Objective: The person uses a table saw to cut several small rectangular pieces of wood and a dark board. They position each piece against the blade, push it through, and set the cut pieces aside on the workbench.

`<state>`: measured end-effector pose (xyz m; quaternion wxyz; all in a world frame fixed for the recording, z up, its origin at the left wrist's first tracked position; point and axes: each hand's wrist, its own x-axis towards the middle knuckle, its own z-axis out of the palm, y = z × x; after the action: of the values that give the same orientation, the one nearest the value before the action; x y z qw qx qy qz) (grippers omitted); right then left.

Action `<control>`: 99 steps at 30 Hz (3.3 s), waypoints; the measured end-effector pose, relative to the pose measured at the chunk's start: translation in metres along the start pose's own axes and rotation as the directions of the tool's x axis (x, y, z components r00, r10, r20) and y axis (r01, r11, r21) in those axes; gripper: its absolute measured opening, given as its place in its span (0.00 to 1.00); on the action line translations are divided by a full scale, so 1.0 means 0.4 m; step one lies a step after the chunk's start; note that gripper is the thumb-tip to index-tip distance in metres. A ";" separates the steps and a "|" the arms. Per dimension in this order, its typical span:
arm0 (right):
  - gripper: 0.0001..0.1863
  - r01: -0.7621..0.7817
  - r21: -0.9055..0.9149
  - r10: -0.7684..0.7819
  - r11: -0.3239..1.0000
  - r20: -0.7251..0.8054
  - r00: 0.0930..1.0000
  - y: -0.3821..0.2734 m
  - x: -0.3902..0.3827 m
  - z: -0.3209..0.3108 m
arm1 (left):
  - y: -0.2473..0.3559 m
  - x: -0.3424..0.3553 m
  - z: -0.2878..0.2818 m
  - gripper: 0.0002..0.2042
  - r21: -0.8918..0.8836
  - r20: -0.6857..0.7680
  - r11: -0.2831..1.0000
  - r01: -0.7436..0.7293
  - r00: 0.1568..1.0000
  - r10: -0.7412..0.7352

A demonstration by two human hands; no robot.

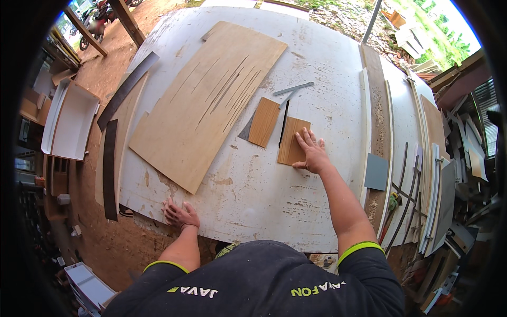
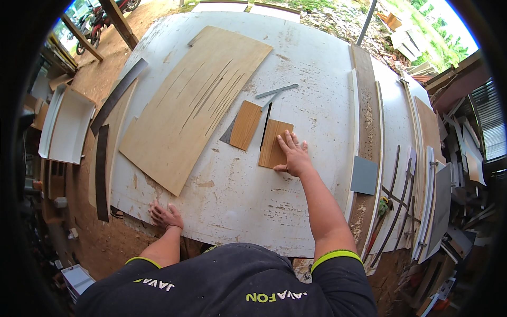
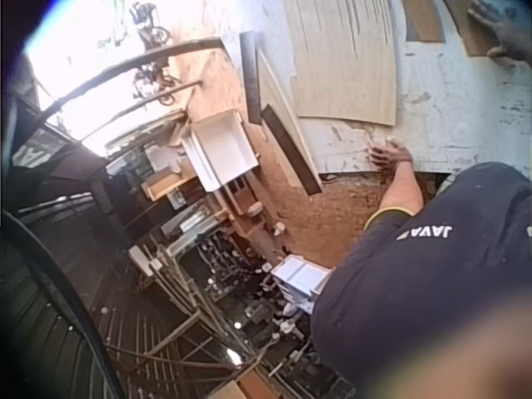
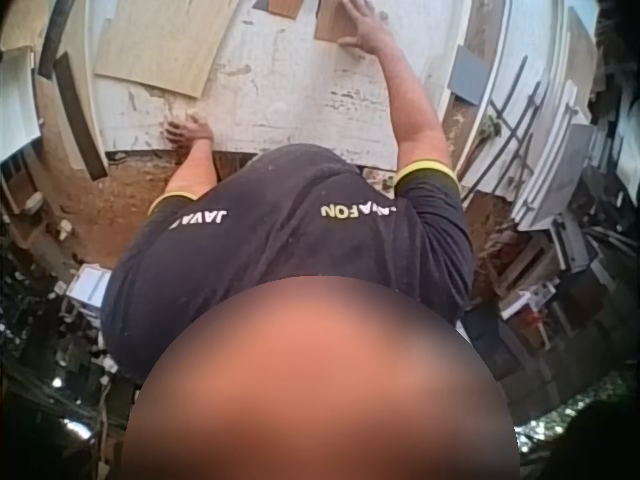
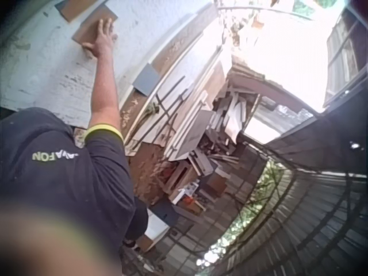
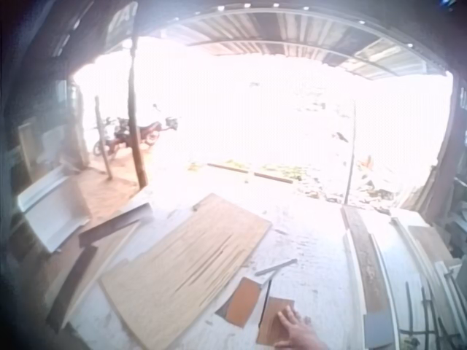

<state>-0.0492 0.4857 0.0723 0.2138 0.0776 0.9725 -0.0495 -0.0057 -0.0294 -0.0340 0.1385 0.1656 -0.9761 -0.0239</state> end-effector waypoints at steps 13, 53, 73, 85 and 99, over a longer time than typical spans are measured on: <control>0.69 0.009 0.010 -0.009 1.000 -0.009 1.000 0.009 0.015 -0.013 | 0.001 0.000 -0.003 0.35 0.033 0.048 0.999 0.031 0.998 -0.032; 0.67 0.009 0.037 -0.008 0.999 -0.020 1.000 0.053 0.078 -0.037 | -0.016 0.004 0.019 0.34 -0.010 0.023 1.000 -0.002 1.000 0.003; 0.65 0.015 0.059 -0.014 0.998 -0.024 1.000 0.074 0.114 -0.060 | -0.006 0.002 0.013 0.33 0.085 0.053 0.996 0.028 0.998 -0.032; 0.66 0.010 0.072 -0.009 0.997 -0.016 1.000 0.093 0.144 -0.075 | -0.009 0.003 0.013 0.33 0.087 0.039 0.996 0.011 0.999 -0.015; 0.53 -0.202 0.083 0.191 0.976 0.119 0.974 0.119 -0.150 0.018 | -0.019 -0.004 0.047 0.35 0.103 0.001 0.994 0.042 0.999 -0.042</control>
<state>0.0158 0.5239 0.0882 0.2673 0.1807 0.9433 -0.0782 -0.0072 -0.0360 -0.0533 0.1274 0.1930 -0.9726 0.0235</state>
